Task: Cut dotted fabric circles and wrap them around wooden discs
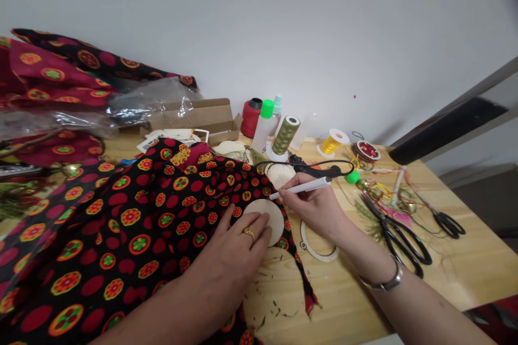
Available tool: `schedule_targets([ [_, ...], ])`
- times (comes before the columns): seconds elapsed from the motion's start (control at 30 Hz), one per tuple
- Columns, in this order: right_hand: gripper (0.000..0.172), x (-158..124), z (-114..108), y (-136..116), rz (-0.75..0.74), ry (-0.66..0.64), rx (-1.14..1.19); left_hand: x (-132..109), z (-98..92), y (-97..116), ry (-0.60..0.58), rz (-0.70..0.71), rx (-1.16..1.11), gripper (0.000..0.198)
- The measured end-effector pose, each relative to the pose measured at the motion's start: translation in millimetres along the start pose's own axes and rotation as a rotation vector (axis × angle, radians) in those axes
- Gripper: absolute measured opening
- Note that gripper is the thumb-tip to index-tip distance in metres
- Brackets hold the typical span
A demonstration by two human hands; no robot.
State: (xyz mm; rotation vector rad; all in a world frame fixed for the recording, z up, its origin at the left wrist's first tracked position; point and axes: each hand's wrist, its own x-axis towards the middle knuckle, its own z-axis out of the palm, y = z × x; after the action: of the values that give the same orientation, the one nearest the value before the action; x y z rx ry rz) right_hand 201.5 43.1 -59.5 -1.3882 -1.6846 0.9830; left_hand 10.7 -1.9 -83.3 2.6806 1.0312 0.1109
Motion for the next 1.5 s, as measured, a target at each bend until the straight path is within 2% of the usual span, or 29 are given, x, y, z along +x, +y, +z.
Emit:
schedule_targets([
  [0.3, 0.011, 2, -3, 4, 0.004, -0.005, -0.037, -1, 5.4, -3, 0.045, 0.028, -0.009, 0.043],
  [0.47, 0.014, -2, -7, -2, 0.041, 0.010, 0.000, -3, 6.7, -2, 0.086, 0.012, 0.022, 0.046],
  [0.97, 0.015, -33, -13, 0, 0.046, 0.061, -0.067, -3, 7.0, -2, 0.099, 0.048, 0.079, 0.054],
  [1.2, 0.018, -49, -14, -1, 0.018, 0.056, -0.116, -3, 4.9, -2, 0.089, 0.054, 0.065, 0.047],
  [1.33, 0.019, -61, -13, 0, 0.000, 0.030, -0.185, -4, 10.0, -5, 0.133, 0.067, 0.054, 0.045],
  [1.5, 0.018, -71, -13, -3, -0.086, -0.009, -0.327, -5, 25.5, -12, 0.210, 0.100, 0.091, 0.047],
])
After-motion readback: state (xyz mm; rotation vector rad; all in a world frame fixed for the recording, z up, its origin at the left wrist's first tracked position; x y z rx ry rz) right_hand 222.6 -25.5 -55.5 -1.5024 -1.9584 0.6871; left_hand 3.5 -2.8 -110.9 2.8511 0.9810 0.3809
